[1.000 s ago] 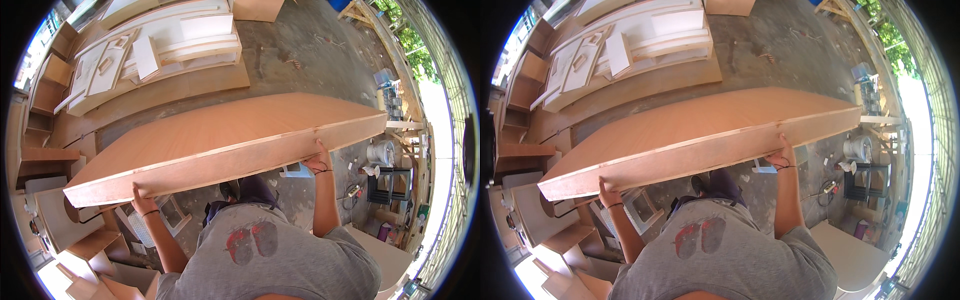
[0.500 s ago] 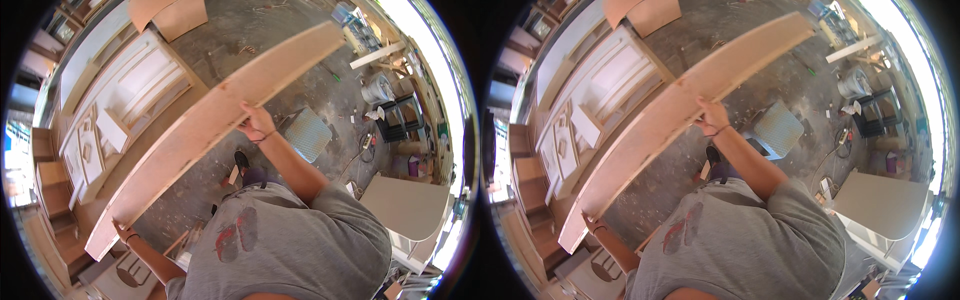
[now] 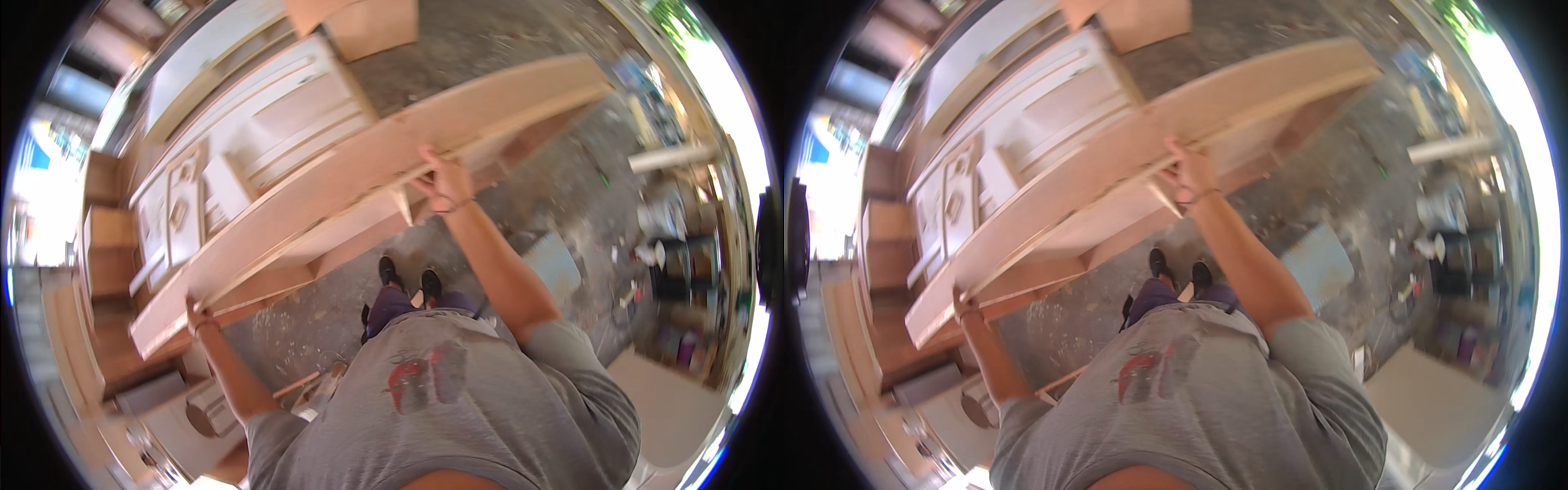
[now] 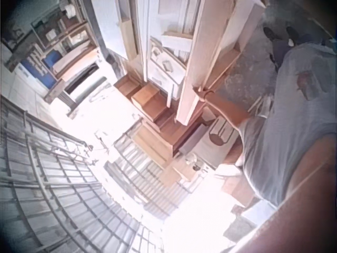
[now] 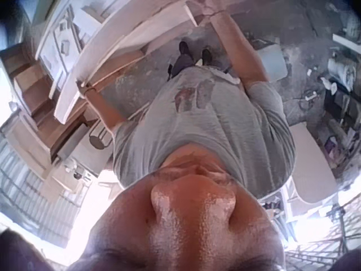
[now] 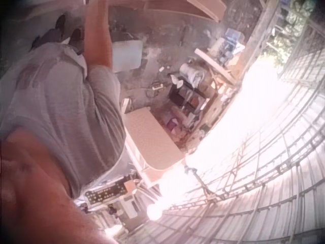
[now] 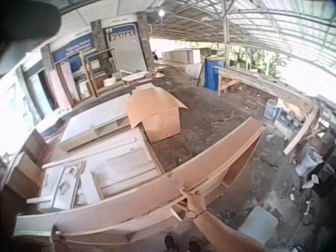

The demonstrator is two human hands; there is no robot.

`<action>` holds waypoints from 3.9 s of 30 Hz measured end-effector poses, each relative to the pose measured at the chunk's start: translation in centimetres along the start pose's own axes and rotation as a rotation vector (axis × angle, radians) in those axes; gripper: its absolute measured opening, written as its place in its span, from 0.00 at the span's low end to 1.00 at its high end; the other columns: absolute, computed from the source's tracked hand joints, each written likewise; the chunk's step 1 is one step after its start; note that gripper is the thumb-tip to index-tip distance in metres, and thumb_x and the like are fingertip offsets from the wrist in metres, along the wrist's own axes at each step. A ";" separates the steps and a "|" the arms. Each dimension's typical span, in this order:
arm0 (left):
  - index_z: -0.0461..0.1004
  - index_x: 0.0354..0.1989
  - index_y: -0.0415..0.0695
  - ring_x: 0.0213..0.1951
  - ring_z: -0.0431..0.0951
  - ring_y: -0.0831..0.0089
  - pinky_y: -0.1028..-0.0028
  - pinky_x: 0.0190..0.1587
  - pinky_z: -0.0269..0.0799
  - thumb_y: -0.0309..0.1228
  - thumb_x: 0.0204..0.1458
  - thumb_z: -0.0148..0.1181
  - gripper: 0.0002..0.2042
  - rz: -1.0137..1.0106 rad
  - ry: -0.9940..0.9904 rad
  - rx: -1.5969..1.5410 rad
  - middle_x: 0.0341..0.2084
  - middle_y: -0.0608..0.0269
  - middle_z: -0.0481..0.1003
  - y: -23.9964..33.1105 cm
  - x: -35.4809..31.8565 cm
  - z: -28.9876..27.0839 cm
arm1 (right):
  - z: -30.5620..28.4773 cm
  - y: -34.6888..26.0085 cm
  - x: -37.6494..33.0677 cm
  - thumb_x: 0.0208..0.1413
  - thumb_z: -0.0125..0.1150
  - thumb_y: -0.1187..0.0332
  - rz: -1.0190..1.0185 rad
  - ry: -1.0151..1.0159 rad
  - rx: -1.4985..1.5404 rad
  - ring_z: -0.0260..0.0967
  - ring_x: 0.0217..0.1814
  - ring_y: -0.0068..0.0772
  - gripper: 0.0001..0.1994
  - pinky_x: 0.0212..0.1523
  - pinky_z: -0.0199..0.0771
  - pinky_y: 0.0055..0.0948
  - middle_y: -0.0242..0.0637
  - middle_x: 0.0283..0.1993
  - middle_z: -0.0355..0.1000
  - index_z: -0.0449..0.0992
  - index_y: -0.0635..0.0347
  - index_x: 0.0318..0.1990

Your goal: The person applies adhesive from a bottle to the edge of a wood piece and then spreads it across the surface using a flat applicator.

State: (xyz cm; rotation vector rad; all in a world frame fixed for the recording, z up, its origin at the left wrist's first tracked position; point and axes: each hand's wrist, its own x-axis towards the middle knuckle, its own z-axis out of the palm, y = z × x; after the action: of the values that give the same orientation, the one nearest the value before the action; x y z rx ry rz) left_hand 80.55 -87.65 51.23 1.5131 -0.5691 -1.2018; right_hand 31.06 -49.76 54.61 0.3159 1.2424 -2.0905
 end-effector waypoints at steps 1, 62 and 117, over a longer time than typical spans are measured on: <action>0.80 0.34 0.48 0.23 0.72 0.76 0.79 0.19 0.65 0.34 0.47 0.73 0.09 0.002 -0.011 -0.083 0.27 0.69 0.76 0.3 -0.5 0.6 | 0.3 -0.6 -0.1 0.55 0.68 0.65 -0.015 -0.019 0.011 0.71 0.52 0.35 0.19 0.46 0.81 0.43 0.32 0.50 0.71 0.70 0.50 0.53; 0.50 0.70 0.38 0.72 0.48 0.51 0.47 0.71 0.39 0.60 0.25 0.77 0.64 1.273 -1.111 0.987 0.69 0.48 0.54 -1.6 -31.8 22.7 | -4.3 -14.0 0.3 0.51 0.71 0.56 -1.072 0.371 -1.307 0.68 0.56 0.44 0.27 0.53 0.69 0.41 0.43 0.52 0.71 0.71 0.63 0.53; 0.50 0.72 0.43 0.74 0.42 0.54 0.35 0.68 0.22 0.66 0.12 0.74 0.71 1.175 -1.169 1.407 0.72 0.51 0.47 -6.7 -36.8 26.8 | -19.7 -28.6 12.3 0.59 0.61 0.68 -0.865 0.721 -0.644 0.62 0.62 0.37 0.27 0.63 0.60 0.41 0.44 0.59 0.64 0.62 0.68 0.63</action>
State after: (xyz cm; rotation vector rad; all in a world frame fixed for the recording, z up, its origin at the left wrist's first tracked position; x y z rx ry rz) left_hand 41.11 -66.23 61.34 0.7704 -2.9869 -0.4501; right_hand 0.61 -29.20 57.65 0.2579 2.7835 -2.1039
